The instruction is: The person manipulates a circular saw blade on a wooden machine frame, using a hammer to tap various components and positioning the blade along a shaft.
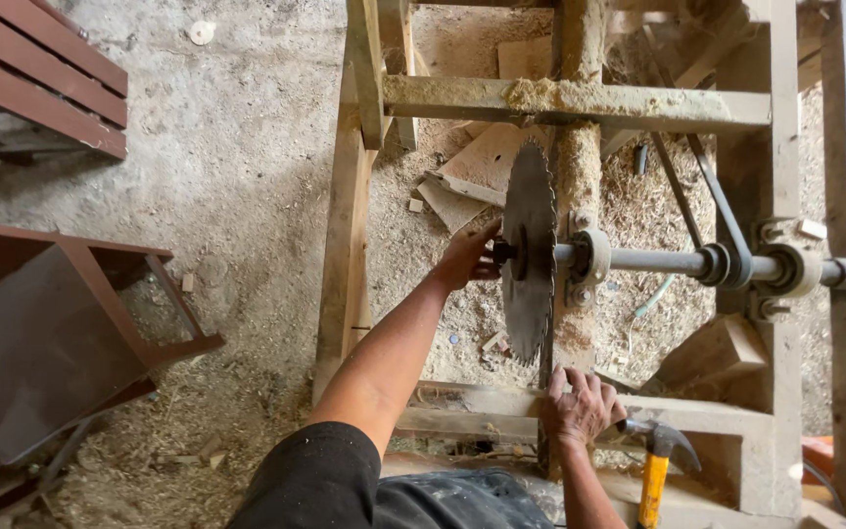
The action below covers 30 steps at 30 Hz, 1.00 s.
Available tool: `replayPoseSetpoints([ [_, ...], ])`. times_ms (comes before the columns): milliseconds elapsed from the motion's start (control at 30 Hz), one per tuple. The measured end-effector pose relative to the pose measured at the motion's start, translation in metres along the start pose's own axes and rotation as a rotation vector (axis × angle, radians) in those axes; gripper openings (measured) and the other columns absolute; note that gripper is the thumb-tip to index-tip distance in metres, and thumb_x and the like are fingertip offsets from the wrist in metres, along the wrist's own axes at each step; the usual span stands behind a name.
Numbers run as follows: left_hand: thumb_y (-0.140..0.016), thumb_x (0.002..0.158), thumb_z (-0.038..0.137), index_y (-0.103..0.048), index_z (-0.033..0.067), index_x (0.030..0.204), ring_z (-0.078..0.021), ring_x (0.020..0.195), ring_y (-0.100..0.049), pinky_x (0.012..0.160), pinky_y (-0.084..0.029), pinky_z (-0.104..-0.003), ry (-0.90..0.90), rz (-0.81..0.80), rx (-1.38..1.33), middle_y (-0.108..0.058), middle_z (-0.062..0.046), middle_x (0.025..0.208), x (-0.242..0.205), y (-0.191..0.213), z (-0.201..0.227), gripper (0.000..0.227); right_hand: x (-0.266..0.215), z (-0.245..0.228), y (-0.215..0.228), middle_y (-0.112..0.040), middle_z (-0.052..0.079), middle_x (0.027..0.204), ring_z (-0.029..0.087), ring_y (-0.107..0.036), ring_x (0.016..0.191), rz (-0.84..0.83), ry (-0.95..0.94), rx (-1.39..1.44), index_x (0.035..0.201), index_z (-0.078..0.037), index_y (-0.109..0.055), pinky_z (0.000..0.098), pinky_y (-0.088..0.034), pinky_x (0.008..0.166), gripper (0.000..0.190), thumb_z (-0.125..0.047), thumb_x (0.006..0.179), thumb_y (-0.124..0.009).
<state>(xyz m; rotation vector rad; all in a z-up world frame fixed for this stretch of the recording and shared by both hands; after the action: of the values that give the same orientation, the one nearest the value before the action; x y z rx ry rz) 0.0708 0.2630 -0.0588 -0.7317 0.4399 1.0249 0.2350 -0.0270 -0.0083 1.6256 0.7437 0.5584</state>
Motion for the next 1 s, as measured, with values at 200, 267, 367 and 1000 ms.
replayPoseSetpoints([
  [200,-0.069,0.095,0.028,-0.066,0.0019,0.124,-0.0223,0.081,-0.075,0.071,-0.066,-0.036,-0.088,-0.121,0.032,-0.077,-0.014,0.102,0.016,0.0,0.002,0.039,0.008,0.003,-0.008,-0.075,0.0,0.111,0.022,-0.057,0.112,-0.025,0.01,-0.035,0.099,-0.029,-0.081,0.0461,-0.024,0.106,0.034,-0.053,0.094,-0.057],
  [267,-0.071,0.095,0.025,-0.064,0.0046,0.125,-0.0212,0.09,-0.077,0.078,-0.068,-0.035,-0.126,-0.151,0.029,-0.075,-0.014,0.107,0.015,0.002,-0.007,0.038,0.003,0.009,-0.011,-0.076,-0.002,0.113,0.023,-0.057,0.114,-0.023,-0.012,-0.009,0.101,-0.028,-0.08,0.0453,-0.025,0.107,0.034,-0.052,0.095,-0.056],
  [367,-0.075,0.101,0.024,-0.069,-0.0097,0.122,-0.0228,0.099,-0.076,0.089,-0.066,-0.033,-0.188,-0.229,-0.241,-0.075,-0.021,0.116,0.013,-0.001,-0.002,0.04,0.004,0.005,-0.015,-0.075,-0.001,0.113,0.022,-0.057,0.113,-0.025,0.012,-0.033,0.102,-0.029,-0.08,0.0455,-0.025,0.107,0.035,-0.053,0.095,-0.056],
  [1000,-0.067,0.096,0.029,-0.059,0.0089,0.13,-0.0266,0.103,-0.071,0.084,-0.064,-0.039,0.006,-0.059,-0.084,-0.065,-0.015,0.118,0.007,-0.001,0.003,0.04,0.009,0.004,-0.018,-0.075,-0.002,0.103,0.021,-0.056,0.1,-0.088,0.004,-0.065,0.102,-0.028,-0.08,0.0424,-0.027,0.101,0.034,-0.051,0.093,-0.056],
])
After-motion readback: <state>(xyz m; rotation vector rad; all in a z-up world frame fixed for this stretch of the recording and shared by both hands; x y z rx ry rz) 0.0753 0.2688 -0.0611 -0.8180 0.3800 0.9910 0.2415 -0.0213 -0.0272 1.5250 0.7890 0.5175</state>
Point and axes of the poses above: each hand's wrist, its own x-axis towards the middle knuckle, its own y-axis out of the back of the hand, z = x × y, the point moved 8 cm from there along x, towards the middle knuckle
